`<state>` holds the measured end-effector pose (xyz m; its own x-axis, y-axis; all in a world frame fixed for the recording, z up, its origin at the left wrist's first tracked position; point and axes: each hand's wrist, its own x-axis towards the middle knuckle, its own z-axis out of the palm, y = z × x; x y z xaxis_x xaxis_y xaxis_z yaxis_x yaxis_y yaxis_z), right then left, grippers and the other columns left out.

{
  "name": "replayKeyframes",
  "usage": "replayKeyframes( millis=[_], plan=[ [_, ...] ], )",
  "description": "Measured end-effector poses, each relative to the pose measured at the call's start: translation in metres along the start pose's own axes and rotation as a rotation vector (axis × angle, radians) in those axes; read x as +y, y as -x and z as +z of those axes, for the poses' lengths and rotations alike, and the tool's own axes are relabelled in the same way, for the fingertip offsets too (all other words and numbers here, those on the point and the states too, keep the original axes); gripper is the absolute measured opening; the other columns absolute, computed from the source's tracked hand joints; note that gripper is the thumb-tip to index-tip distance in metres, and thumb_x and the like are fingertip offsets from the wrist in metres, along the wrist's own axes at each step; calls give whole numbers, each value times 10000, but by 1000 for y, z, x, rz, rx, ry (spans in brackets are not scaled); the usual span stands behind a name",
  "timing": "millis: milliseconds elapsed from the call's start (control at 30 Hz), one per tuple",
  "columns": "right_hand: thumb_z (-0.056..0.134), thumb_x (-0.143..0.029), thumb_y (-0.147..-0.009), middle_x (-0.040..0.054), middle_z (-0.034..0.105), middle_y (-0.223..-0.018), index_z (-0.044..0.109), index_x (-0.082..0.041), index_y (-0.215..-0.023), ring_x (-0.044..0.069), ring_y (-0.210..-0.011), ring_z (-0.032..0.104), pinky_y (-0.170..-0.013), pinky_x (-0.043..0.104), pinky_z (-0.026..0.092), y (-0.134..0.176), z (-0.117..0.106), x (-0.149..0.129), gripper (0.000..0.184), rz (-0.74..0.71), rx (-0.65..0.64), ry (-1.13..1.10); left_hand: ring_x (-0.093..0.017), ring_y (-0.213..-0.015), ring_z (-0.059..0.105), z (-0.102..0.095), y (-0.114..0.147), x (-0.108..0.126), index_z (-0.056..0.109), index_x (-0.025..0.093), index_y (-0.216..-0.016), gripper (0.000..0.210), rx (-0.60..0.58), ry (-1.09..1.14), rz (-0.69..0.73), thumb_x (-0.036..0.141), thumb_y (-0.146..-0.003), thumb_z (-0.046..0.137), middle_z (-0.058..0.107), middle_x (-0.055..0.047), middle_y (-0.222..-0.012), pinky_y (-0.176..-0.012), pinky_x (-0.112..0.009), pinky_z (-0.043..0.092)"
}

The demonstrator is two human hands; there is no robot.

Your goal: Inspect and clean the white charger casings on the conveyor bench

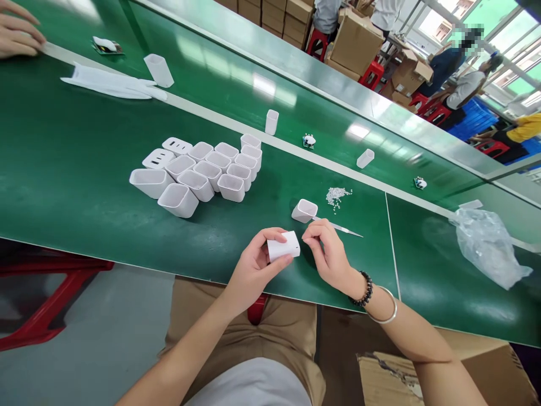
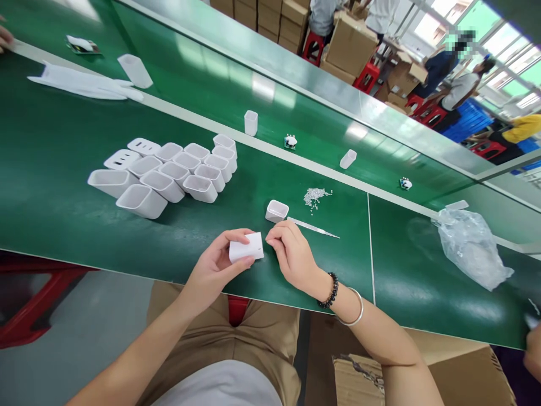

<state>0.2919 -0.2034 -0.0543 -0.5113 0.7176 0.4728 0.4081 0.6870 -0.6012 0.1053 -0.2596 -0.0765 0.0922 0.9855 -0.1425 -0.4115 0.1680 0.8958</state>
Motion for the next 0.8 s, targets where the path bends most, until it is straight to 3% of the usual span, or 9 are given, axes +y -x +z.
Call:
replayKeyframes(
  millis=[200,800],
  plan=[
    [475,-119,-1020,47,598,-909,550,-213,-1006,166,-863,568,-727,313,502,6,-2,-7,122,-38,11,-70,-100,-897,579,4,1,-5,596,238,-996,209,5,-124,108,256,-855,750,575,-13,-1126,-772,-193,500],
    [513,-98,-999,61,616,-916,586,-210,-1010,176,-866,583,-718,318,514,9,-3,-4,134,-70,-67,-5,-140,-952,570,3,0,-7,610,237,-982,176,18,-207,182,244,-862,740,555,-29,-1108,-814,-236,481]
  ],
)
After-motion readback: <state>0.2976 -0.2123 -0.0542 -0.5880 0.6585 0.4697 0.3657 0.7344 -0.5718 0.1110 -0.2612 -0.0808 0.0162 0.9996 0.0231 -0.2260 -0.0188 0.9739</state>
